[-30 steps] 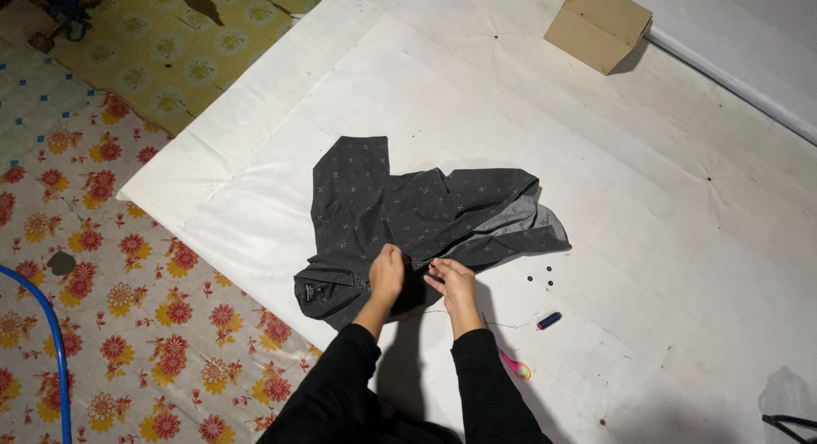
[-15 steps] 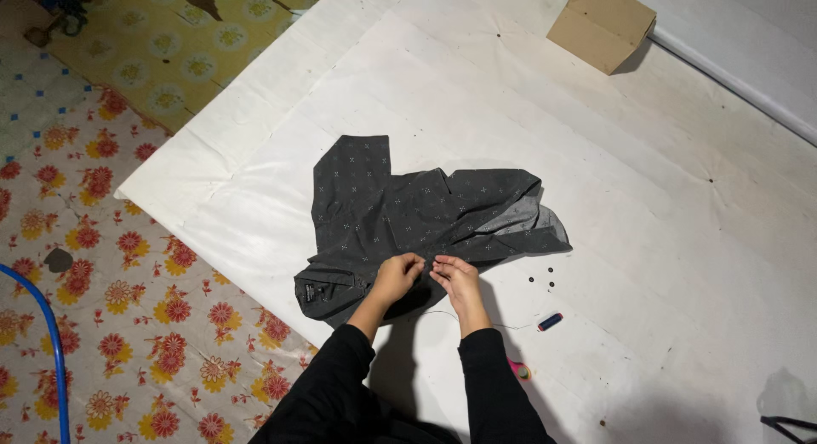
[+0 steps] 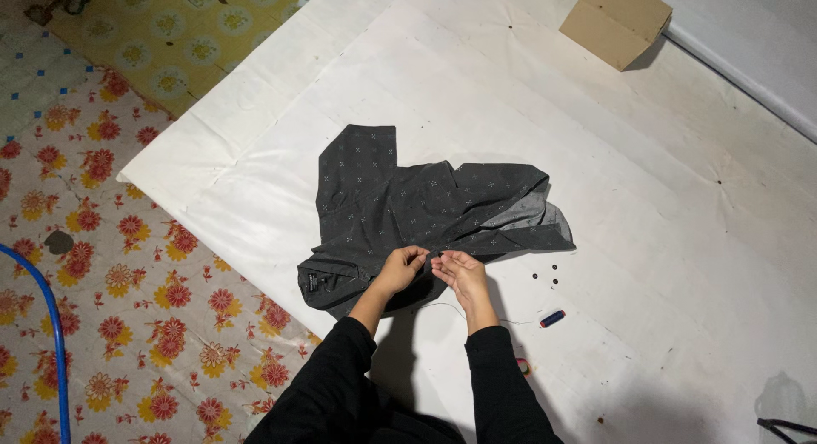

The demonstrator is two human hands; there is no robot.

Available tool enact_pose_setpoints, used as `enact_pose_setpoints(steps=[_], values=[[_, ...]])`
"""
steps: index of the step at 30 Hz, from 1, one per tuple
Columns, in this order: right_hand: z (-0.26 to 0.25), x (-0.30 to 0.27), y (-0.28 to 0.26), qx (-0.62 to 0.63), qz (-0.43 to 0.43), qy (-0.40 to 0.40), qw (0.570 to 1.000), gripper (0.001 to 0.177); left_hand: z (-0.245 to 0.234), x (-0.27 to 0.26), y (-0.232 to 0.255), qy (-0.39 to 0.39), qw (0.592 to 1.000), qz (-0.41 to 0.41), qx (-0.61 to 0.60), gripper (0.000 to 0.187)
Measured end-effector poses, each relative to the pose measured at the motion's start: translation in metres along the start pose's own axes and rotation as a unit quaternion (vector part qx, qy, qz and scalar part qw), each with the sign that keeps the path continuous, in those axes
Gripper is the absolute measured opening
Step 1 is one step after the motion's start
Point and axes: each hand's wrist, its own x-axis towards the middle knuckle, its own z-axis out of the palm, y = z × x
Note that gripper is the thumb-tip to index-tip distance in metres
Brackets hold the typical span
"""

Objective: The person sews buttons onto a dark gray patterned garment using a needle and thread. They repeatedly insert the needle through the fabric and button, pull the thread, and adjust the garment on the table.

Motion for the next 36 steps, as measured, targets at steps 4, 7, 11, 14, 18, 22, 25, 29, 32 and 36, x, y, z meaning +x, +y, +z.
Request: enact_pose_setpoints(steps=[4,7,11,14,18,22,25,29,32,36], values=[[-0.003,-0.001,0.001,0.025,0.01,-0.027,0.999,0.015,0.001,-0.001,0.003,-0.008,1.0,0.013,-0.017,0.019],[-0.002,-0.002,0.001,0.004,0.017,-0.011,1.0,0.014,0.001,-0.002,0.003,-0.01,1.0,-0.004,-0.02,0.019],[0.004,-0.003,-0.001,-0.034,0.011,0.045,0.998,0.013,0.001,-0.003,0.004,-0.003,1.0,0.009,-0.01,0.019],[0.008,-0.006,-0.004,-0.052,0.001,0.06,0.997,0.012,0.0,-0.004,0.007,-0.013,1.0,-0.013,-0.007,0.019],[0.014,-0.01,-0.008,-0.076,0.002,0.048,0.996,0.01,-0.002,-0.006,0.011,-0.016,1.0,-0.016,-0.002,0.021],[0.018,-0.014,-0.008,-0.091,0.006,0.048,0.995,0.01,-0.003,-0.007,0.015,-0.008,1.0,-0.004,0.002,0.022],[0.019,-0.013,-0.007,-0.095,0.004,0.051,0.994,0.009,-0.003,-0.008,0.019,-0.003,0.999,-0.01,0.03,0.022],[0.017,-0.008,-0.001,-0.084,0.002,0.061,0.995,0.008,-0.002,-0.01,0.026,0.001,0.998,-0.011,0.063,0.022],[0.017,-0.005,0.004,-0.075,0.002,0.062,0.995,0.007,-0.002,-0.012,0.031,0.005,1.0,-0.009,0.022,0.021],[0.014,-0.001,0.014,-0.07,-0.008,0.067,0.995,0.007,0.002,-0.013,0.029,0.051,0.997,-0.031,0.052,0.019]])
